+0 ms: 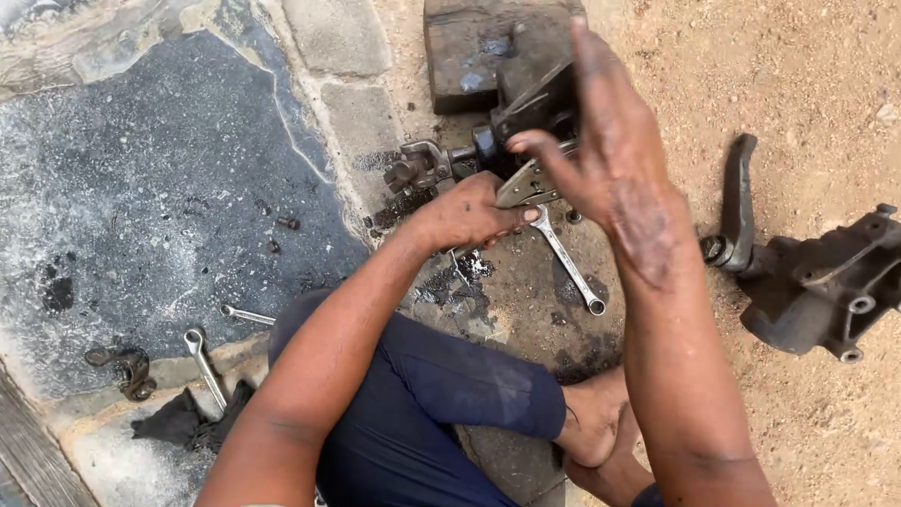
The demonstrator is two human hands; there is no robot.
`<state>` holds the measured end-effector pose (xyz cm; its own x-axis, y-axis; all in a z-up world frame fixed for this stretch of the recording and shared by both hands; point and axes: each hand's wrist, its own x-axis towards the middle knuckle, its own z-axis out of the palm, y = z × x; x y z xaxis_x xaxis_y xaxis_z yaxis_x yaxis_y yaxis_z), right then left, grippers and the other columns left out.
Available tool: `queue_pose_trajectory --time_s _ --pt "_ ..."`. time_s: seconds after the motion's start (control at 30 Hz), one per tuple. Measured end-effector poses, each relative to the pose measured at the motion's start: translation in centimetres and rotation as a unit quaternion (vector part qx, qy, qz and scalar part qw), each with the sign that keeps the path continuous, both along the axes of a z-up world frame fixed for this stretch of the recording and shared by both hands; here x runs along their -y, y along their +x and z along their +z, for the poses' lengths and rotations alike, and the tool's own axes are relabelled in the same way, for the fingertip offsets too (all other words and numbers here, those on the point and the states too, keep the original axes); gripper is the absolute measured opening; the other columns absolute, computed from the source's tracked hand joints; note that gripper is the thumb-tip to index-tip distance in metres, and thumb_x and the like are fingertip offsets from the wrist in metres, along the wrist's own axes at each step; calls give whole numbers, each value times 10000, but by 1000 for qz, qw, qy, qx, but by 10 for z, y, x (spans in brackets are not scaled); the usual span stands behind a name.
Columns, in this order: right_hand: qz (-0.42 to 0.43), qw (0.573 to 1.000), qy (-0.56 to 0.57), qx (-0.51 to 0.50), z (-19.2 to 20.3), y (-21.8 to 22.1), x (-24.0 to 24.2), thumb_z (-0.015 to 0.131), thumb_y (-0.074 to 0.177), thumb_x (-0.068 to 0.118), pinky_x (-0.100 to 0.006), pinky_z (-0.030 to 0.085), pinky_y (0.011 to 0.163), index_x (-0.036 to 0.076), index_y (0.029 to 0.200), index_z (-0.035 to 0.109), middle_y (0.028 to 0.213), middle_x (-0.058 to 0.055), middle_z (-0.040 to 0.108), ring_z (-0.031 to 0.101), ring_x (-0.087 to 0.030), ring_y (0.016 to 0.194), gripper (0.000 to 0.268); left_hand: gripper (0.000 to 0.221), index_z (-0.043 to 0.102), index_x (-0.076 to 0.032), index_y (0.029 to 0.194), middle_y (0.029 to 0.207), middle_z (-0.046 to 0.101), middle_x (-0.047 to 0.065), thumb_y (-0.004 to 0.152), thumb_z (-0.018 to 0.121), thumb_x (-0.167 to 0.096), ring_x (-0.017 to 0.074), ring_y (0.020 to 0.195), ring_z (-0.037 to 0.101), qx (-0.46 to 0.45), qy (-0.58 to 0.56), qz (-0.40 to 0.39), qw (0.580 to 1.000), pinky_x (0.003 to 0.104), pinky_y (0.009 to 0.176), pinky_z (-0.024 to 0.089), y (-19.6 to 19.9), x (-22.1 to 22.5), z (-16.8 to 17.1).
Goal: Disassemble and inspect a mechanical steering or gear assembly using hand tools.
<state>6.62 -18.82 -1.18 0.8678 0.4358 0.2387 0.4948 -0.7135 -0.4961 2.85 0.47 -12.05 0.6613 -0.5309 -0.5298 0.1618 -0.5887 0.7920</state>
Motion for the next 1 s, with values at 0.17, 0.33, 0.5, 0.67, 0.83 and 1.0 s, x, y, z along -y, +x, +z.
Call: queue_pose_trajectory --time_s 0.17,0.33,0.5,0.67,0.83,1.0 --pt "102 979 -173 42 26 10 -18 822 776 510 -549 529 1063 23 1558 402 1440 -367 499 552 -498 1312 1012 712 715 6 745 683 686 95 944 654 -675 156 740 693 11 67 -34 997 387 779 547 2 1 24" --pt "248 913 -218 -238 22 3 -36 628 1037 484 -446 575 1085 70 1508 472 1136 -206 731 707 -318 1103 646 527 681 -1 842 712 698 127 925 671 -521 202 635 710 -31 -50 -9 998 382 621 596 15 10 46" --pt "267 961 61 -25 29 -22 3 755 901 279 -468 511 1141 32 1356 576 1096 -225 721 704 -331 1080 548 488 695 -17 831 654 703 44 946 688 -491 132 583 705 -36 -53 6 998 307 579 601 -2 6 19" --pt "-59 892 446 -45 -38 -53 46 759 973 278 -354 624 988 72 1197 629 1132 -127 624 703 -198 1075 331 412 700 -5 847 661 659 17 902 764 -409 122 545 640 -139 -185 72 970 306 521 570 0 5 9" --pt "-197 954 212 -79 -89 -54 33 902 749 92 -323 599 639 -68 1379 504 1153 -176 600 640 -164 799 763 405 676 -32 770 612 647 -15 901 756 -407 98 493 616 -107 -129 69 983 294 485 555 -3 3 22" --pt "-237 859 396 -222 -128 -34 63 769 888 -64 -254 636 700 -53 1257 618 1026 -110 722 714 -134 821 399 447 670 -33 745 573 618 7 913 731 -443 104 490 622 -88 -94 54 990 312 488 553 -4 5 25"
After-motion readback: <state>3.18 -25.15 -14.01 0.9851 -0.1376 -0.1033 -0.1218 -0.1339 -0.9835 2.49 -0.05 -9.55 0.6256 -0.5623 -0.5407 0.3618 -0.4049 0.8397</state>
